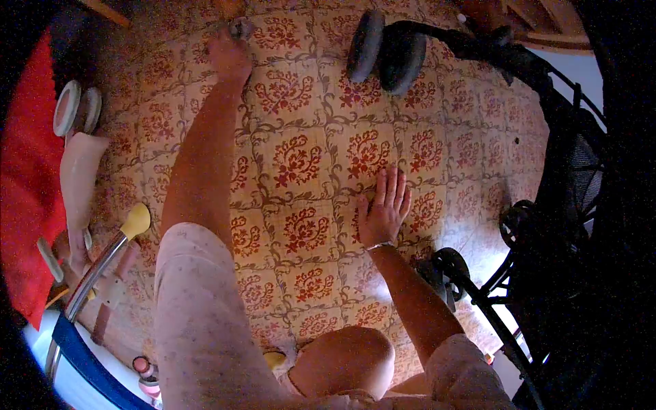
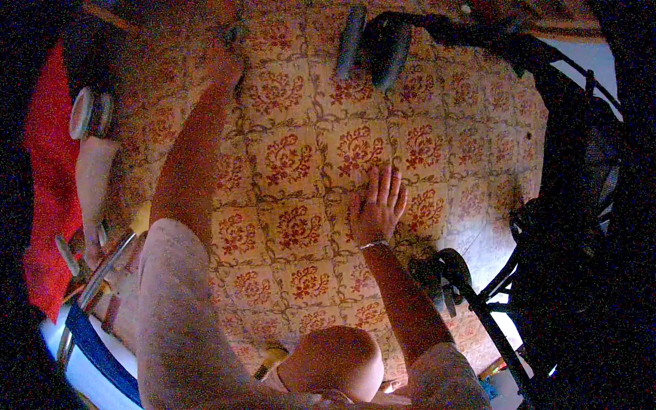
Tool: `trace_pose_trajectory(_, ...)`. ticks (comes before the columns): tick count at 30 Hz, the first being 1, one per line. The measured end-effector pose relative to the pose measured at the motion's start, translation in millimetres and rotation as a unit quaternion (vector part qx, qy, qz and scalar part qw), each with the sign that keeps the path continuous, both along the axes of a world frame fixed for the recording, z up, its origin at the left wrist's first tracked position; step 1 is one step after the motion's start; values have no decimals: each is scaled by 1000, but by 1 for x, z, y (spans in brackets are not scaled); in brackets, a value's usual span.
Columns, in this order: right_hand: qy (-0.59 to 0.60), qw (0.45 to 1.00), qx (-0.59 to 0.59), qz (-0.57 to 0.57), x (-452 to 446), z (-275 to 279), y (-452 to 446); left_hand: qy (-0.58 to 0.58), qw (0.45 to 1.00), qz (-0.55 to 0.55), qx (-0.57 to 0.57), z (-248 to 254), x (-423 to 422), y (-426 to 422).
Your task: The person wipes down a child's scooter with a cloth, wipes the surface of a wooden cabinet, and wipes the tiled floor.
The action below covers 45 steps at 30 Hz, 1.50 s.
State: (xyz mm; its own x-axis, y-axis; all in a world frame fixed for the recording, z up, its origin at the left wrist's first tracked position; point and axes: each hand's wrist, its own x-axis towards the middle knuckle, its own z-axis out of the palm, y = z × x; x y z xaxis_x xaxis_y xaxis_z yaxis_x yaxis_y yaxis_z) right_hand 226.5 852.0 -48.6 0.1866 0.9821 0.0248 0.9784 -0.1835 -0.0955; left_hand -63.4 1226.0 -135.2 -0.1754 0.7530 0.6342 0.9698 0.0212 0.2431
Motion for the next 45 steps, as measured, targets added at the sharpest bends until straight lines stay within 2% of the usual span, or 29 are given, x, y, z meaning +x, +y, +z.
trace_pose_trajectory(1,3,1000,-2,-3,0,-1,0,-9,986,-115,124,-7,5,5)
trace_pose_trajectory(3,8,1000,-2,-1,0,3,1,-21,943,-228,242,-2,26,1)
trace_pose_trajectory(4,14,1000,-1,3,0,5,1,22,976,-200,89,4,37,-2)
trace_pose_trajectory(5,12,1000,-4,1,-1,7,1,66,982,-167,-68,15,48,-9)
trace_pose_trajectory(6,12,1000,1,5,-1,8,1,64,981,-168,-72,24,57,-18)
trace_pose_trajectory(7,12,1000,8,10,-2,9,2,-9,962,-237,-136,35,63,-27)
trace_pose_trajectory(9,11,1000,14,12,-1,3,1,-79,928,-302,-202,43,69,-53)
trace_pose_trajectory(11,7,1000,9,12,-1,4,0,-75,887,-427,-160,51,69,-87)
trace_pose_trajectory(12,9,1000,6,12,-1,4,-1,-74,887,-426,-164,54,70,-107)
trace_pose_trajectory(14,21,999,40,23,1,2,-2,-88,849,-463,-241,59,72,-154)
trace_pose_trajectory(17,19,998,57,32,5,-6,-3,-51,842,-492,-215,68,75,-228)
trace_pose_trajectory(19,20,998,56,28,11,-12,-7,-90,834,-494,-230,77,83,-274)
trace_pose_trajectory(21,80,984,142,69,20,-25,-8,-135,817,-517,-218,83,92,-319)
trace_pose_trajectory(25,127,979,122,106,57,-46,-18,-99,824,-509,-226,89,123,-411)
trace_pose_trajectory(26,334,939,55,61,61,-39,-21,-124,821,-515,-215,85,134,-431)
trace_pose_trajectory(28,514,857,-10,17,67,-16,-37,-154,816,-522,-194,81,157,-467)
trace_pose_trajectory(30,521,853,-9,20,59,23,-88,-158,828,-522,-130,78,183,-500)
trace_pose_trajectory(31,527,850,-6,24,53,42,-117,-240,763,-530,-281,71,199,-517)
trace_pose_trajectory(32,533,846,-1,29,49,59,-142,-238,763,-536,-272,88,209,-530)
trace_pose_trajectory(34,546,838,15,9,59,71,-198,-344,686,-528,-364,124,221,-561)
trace_pose_trajectory(36,528,849,-24,-31,78,90,-247,-365,691,-539,-315,87,245,-595)
trace_pose_trajectory(37,585,809,-7,-52,85,96,-271,-389,692,-542,-275,74,258,-608)
trace_pose_trajectory(38,639,765,11,-74,91,102,-294,-388,687,-552,-272,94,254,-603)
trace_pose_trajectory(39,636,767,20,-80,99,109,-314,-530,564,-491,-400,129,236,-590)
trace_pose_trajectory(41,549,832,-32,-72,115,117,-348,-509,629,-459,-366,124,217,-566)
trace_pose_trajectory(42,551,831,-25,-74,119,117,-362,-498,661,-440,-350,122,208,-554)
trace_pose_trajectory(43,552,828,-27,-93,123,114,-376,-385,778,-403,-291,124,201,-540)
trace_pose_trajectory(44,553,825,-29,-112,126,113,-387,-380,777,-408,-291,115,203,-529)
trace_pose_trajectory(45,569,812,-22,-131,124,111,-394,-333,806,-399,-283,99,207,-521)
